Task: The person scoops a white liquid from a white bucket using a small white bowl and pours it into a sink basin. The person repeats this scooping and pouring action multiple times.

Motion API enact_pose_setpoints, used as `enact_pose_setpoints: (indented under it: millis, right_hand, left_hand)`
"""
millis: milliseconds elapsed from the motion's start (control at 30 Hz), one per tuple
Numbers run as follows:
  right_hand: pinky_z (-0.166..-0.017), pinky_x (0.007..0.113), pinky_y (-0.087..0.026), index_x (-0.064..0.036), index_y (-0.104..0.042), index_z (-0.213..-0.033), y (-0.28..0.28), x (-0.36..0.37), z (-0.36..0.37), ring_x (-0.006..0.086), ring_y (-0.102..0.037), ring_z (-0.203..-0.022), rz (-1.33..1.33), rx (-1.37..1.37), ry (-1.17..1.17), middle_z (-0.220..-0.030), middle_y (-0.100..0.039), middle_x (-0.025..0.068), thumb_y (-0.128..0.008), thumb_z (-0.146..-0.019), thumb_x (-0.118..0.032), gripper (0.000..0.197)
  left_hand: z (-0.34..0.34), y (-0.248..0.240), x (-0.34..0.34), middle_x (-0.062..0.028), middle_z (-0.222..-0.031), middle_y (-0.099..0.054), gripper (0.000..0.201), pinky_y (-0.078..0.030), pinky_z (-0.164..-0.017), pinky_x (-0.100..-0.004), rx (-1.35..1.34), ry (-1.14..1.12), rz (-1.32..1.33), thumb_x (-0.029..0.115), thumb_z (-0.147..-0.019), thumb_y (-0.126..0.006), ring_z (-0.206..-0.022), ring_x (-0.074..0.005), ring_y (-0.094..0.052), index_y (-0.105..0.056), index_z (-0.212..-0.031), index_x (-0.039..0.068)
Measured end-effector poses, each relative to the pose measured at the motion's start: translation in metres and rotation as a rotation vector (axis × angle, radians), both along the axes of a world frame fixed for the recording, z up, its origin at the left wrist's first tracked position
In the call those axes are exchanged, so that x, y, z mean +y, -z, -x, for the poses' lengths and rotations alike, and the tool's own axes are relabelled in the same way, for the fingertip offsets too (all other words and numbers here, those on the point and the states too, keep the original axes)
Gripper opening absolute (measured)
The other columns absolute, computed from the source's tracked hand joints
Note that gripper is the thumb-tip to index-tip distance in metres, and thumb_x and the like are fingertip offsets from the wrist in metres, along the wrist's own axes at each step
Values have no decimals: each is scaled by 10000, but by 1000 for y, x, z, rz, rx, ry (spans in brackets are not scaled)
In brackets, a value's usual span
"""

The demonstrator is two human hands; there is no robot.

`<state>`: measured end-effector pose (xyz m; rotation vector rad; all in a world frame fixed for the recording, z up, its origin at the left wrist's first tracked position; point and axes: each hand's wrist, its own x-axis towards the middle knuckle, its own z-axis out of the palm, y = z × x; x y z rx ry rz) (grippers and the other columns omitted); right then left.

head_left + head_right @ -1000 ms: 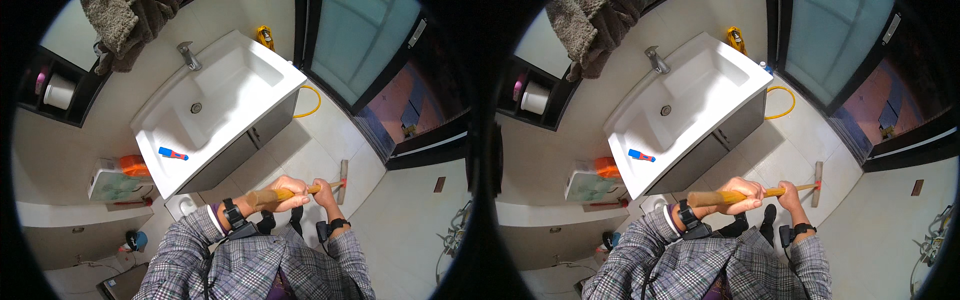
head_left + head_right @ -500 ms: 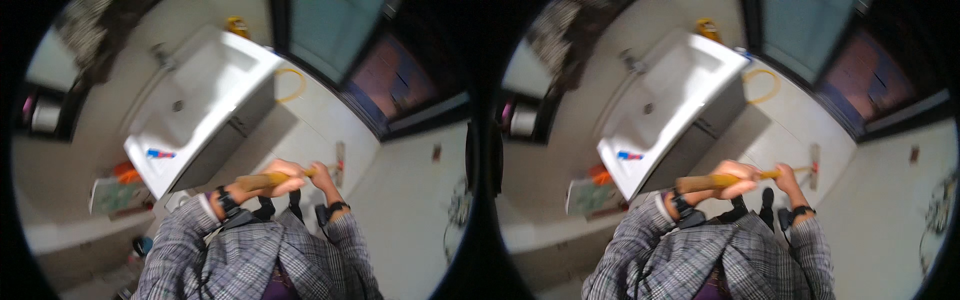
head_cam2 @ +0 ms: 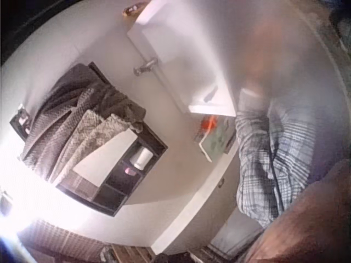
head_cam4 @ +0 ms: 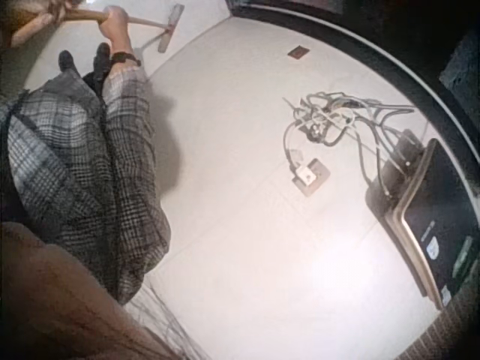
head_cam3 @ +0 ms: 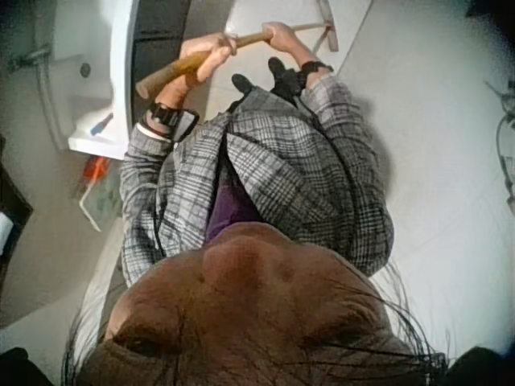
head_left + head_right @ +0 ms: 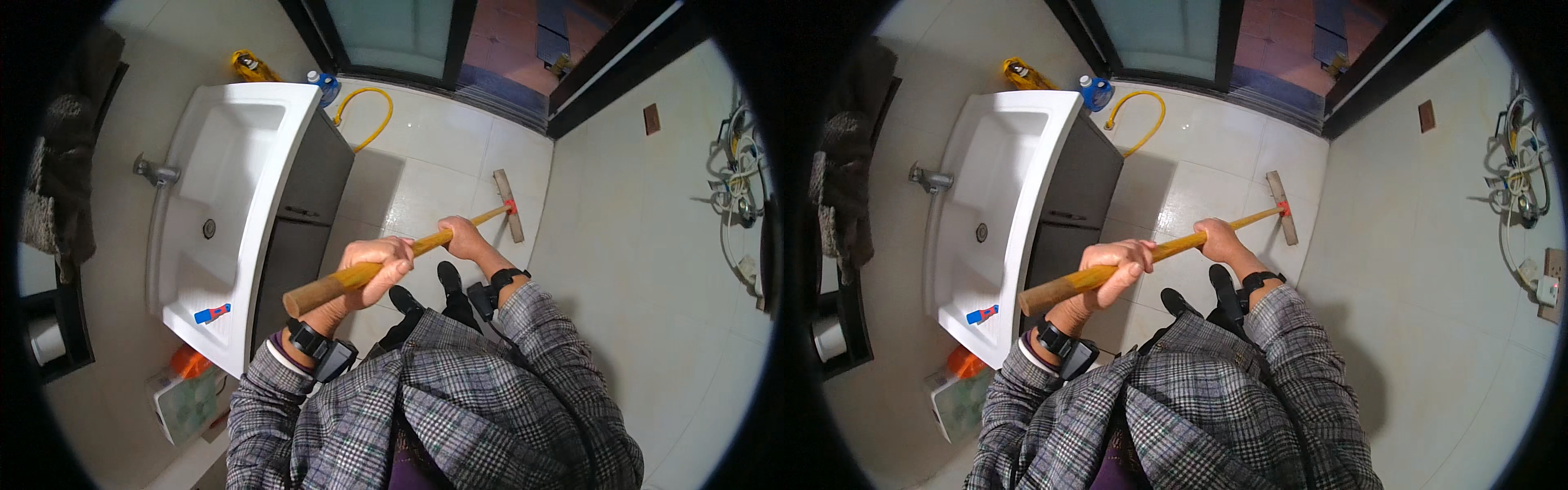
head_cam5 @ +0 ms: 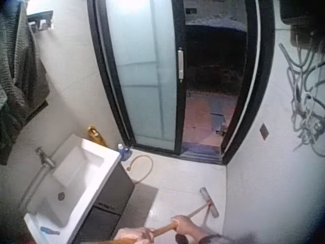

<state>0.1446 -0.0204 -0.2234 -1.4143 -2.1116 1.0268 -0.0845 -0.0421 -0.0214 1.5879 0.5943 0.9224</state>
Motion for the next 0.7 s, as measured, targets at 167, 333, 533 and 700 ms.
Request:
enact_pose_setpoints:
  millis: [167,333,533,700]
  right_hand:
    - [-700,487,-458,-41,-545,-763,-6,11,10,421,-577,-833,7,47,-30,-804,-603,189,-703,-745,-133,183]
    - [-660,488,-456,-42,-541,-762,-43,28,21,447,-568,-783,-30,154,-92,-781,-592,208,-708,-743,-127,188]
    - [-671,422,-489,-32,-617,-846,-116,31,51,382,-622,-751,-38,156,-193,-793,-635,194,-735,-770,-117,165]
    - [-710,405,-500,-31,-659,-883,-161,29,77,331,-649,-744,30,216,-202,-809,-665,182,-737,-822,-166,167]
  left_hand:
    - [7,-18,7,-57,-639,-551,331,-514,-889,-389,3,-70,-30,126,-948,-583,-665,-179,-592,-486,-643,43]
    - [4,-67,12,-75,-609,-576,396,-533,-717,-324,104,-189,-77,177,-944,-583,-609,-164,-589,-501,-581,45]
    - [4,-131,-10,-8,-567,-506,425,-396,-510,-269,1,-443,14,184,-932,-637,-547,-75,-467,-463,-564,63]
    - [-4,-163,-17,14,-609,-548,372,-503,-553,-257,-54,-724,28,267,-929,-669,-591,-79,-557,-507,-642,94]
